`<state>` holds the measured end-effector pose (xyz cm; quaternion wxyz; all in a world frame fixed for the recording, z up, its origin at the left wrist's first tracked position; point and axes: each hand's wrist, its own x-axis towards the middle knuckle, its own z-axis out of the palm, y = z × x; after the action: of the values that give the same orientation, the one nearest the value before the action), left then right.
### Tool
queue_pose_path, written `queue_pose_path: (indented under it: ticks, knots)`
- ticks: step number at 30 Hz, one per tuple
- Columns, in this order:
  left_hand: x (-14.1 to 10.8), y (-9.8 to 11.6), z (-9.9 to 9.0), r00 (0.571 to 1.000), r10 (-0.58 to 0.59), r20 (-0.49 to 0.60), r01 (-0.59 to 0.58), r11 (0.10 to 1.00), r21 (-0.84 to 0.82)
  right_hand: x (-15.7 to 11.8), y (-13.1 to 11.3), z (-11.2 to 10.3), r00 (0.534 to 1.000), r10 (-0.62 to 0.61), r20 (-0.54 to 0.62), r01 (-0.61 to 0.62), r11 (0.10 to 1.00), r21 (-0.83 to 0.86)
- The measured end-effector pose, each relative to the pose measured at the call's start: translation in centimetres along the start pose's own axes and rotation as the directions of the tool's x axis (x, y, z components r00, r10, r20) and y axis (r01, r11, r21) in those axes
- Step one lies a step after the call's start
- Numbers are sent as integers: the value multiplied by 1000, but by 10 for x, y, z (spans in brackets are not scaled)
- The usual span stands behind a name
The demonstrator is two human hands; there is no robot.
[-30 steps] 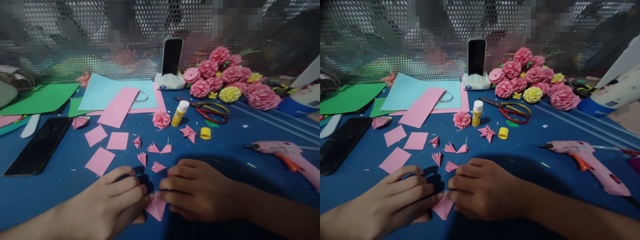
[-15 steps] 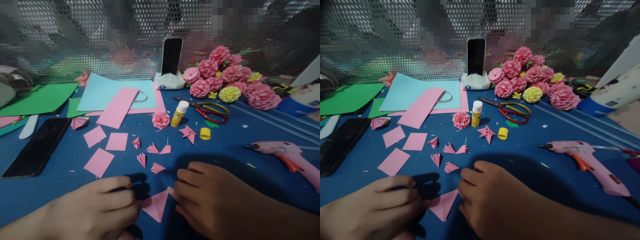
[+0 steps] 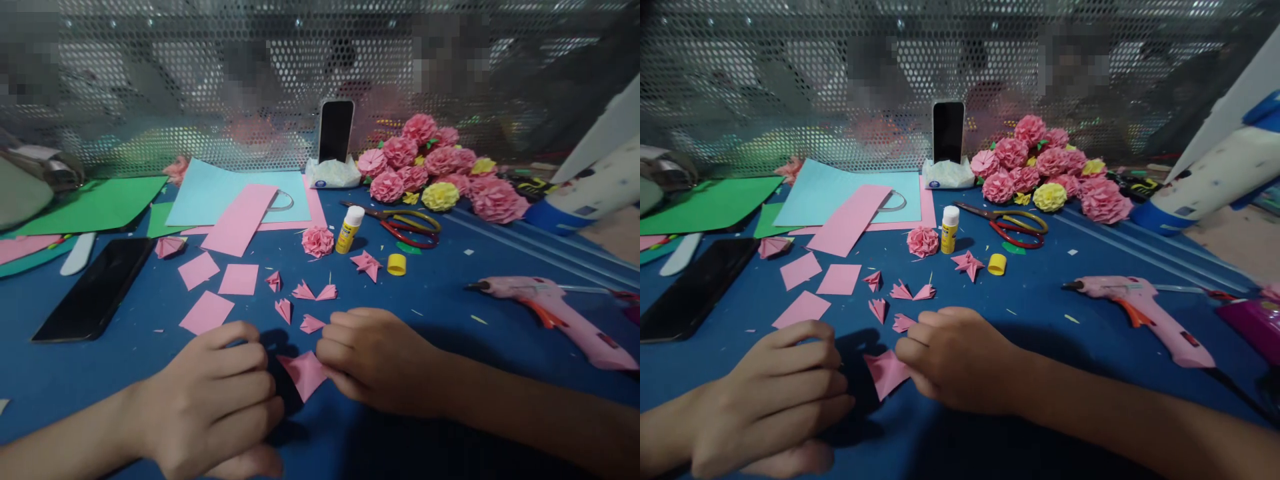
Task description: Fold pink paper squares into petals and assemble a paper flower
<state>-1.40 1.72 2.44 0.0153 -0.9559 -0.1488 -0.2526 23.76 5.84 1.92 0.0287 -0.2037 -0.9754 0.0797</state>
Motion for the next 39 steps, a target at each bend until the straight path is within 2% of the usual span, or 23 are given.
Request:
queue_pose_path:
  ticks: [4, 8, 14, 19, 27, 31, 34, 36, 39]
  knots:
    - [2, 9, 4, 1000, 28, 7, -29, 996, 81, -3, -5, 3, 993, 70, -95, -64, 996, 65]
    - [0, 14, 10, 1000, 1, 15, -3, 991, 136, -7, -7, 8, 979, 82, -187, -64, 993, 101]
    - [-3, 15, 14, 999, 11, 38, -18, 980, 198, -10, -6, 10, 982, 144, -121, -101, 948, 302]
    - [-6, 16, 15, 997, 28, 67, -41, 978, 206, -12, 4, 10, 988, 104, -116, -36, 875, 483]
    - [-8, 19, 17, 998, -38, 51, 31, 990, 137, -7, 9, 13, 985, 78, -153, 17, 841, 540]
    - [-8, 21, 15, 997, -6, 72, -5, 987, 158, -4, 8, 12, 969, 199, -149, -74, 803, 591]
    - [-9, 21, 14, 996, 46, 82, -63, 974, 216, -4, 7, 13, 963, 200, -183, -62, 821, 567]
    - [-9, 20, 13, 988, 93, 126, -122, 961, 249, -4, 6, 17, 960, 110, -257, 29, 875, 483]
    - [-11, 18, 12, 966, 163, 203, -214, 941, 261, -5, 4, 21, 929, -31, -369, 144, 949, 281]
